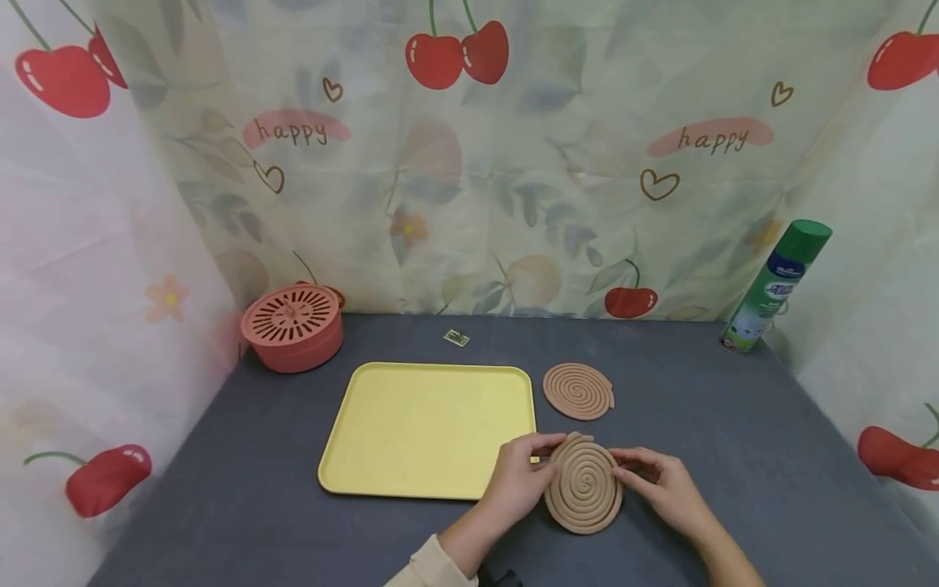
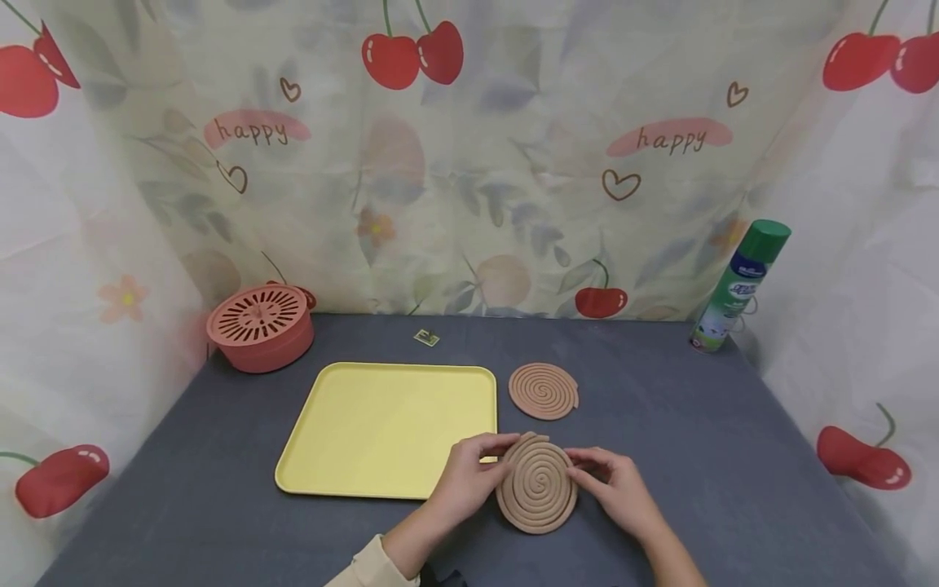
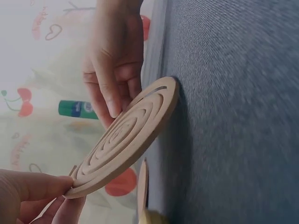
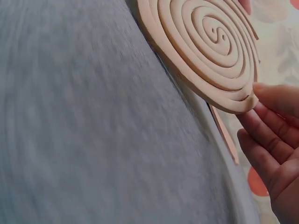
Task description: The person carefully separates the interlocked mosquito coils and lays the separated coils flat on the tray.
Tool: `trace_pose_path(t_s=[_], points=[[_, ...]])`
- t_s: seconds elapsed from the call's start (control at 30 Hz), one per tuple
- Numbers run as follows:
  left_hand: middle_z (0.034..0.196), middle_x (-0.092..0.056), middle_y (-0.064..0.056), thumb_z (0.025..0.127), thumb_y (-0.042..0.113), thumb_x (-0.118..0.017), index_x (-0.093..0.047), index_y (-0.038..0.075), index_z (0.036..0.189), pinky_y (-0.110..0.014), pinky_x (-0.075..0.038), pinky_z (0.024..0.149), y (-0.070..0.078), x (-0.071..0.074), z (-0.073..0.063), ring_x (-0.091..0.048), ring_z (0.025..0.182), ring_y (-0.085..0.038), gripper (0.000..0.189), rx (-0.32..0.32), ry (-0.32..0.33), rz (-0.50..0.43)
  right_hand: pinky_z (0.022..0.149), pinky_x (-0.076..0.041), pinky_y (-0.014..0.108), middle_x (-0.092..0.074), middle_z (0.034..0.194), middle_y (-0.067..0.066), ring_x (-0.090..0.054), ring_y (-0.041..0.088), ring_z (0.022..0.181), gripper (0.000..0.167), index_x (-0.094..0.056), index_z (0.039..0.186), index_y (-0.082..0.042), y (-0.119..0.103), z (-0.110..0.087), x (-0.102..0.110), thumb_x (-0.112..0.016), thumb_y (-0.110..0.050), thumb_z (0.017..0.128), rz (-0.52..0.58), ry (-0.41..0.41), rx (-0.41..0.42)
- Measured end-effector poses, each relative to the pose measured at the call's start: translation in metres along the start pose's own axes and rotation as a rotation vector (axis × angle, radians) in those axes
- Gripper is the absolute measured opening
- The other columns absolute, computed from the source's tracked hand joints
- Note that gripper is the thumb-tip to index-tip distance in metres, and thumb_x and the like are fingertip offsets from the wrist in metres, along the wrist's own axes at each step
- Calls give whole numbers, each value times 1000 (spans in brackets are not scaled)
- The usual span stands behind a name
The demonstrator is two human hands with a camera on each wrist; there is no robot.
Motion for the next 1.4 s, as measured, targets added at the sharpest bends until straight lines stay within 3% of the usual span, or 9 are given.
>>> trace_pose_path(t_s=[0.2, 0.43, 0.57, 0.73, 0.9, 1.13, 1.4], points=[[114, -65, -12, 85, -6, -59, -62, 0, 118, -18, -53, 79, 0, 13, -10, -62, 103, -17, 34, 13, -18, -7, 69, -54, 20, -69, 98, 17, -63, -1, 83, 27, -65, 107, 4, -6, 3, -11, -64, -14, 87, 101, -53, -68], [112, -65, -9, 85, -3, -61, -65, 6, 117, -19, -53, 77, 4, 30, -17, -63, 102, -18, 33, 28, -28, 10, 72, -54, 19, -68, 100, 19, -63, -1, 85, 28, -64, 106, 6, -13, 9, -24, -65, -14, 87, 155, -95, -65], [110, -66, -8, 85, -2, -62, -66, 8, 115, -18, -53, 76, 5, 40, -23, -64, 99, -17, 32, 6, -12, 48, 73, -53, 20, -67, 101, 19, -63, 0, 85, 30, -64, 107, 6, -17, 14, -31, -65, -17, 87, 167, -125, -80], [106, -66, -7, 84, -2, -63, -67, 8, 111, -16, -53, 73, 4, 50, -31, -64, 96, -14, 29, -12, 14, 74, 73, -53, 21, -69, 100, 8, -63, 1, 86, 32, -63, 108, 7, -22, 19, -40, -66, -17, 86, 227, -162, -92], [103, -67, -9, 82, -2, -66, -68, 6, 107, -18, -54, 72, 4, 57, -37, -64, 92, -14, 27, 2, 30, 15, 73, -53, 21, -69, 93, -9, -63, 2, 85, 32, -63, 107, 8, -27, 22, -47, -66, -16, 86, 267, -180, -82], [97, -68, -11, 77, 1, -71, -69, 4, 101, -19, -54, 70, 4, 69, -44, -65, 84, -13, 24, 87, 32, -59, 72, -52, 21, -68, 92, -12, -63, 3, 83, 31, -62, 106, 10, -32, 25, -57, -65, -13, 86, 320, -232, -40], [91, -70, -15, 75, 2, -73, -69, 0, 98, -18, -52, 69, 6, 80, -56, -65, 78, -9, 24, 93, 58, -40, 69, -52, 21, -68, 91, -14, -62, 2, 81, 29, -61, 105, 11, -41, 27, -71, -64, -10, 87, 375, -298, 17]])
Point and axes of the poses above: each hand's wrist, its own z-axis towards the middle knuckle, its own x-axis out of the back of the hand, y = z × x, the point moved 4 cm from there along z, towards the middle knuckle
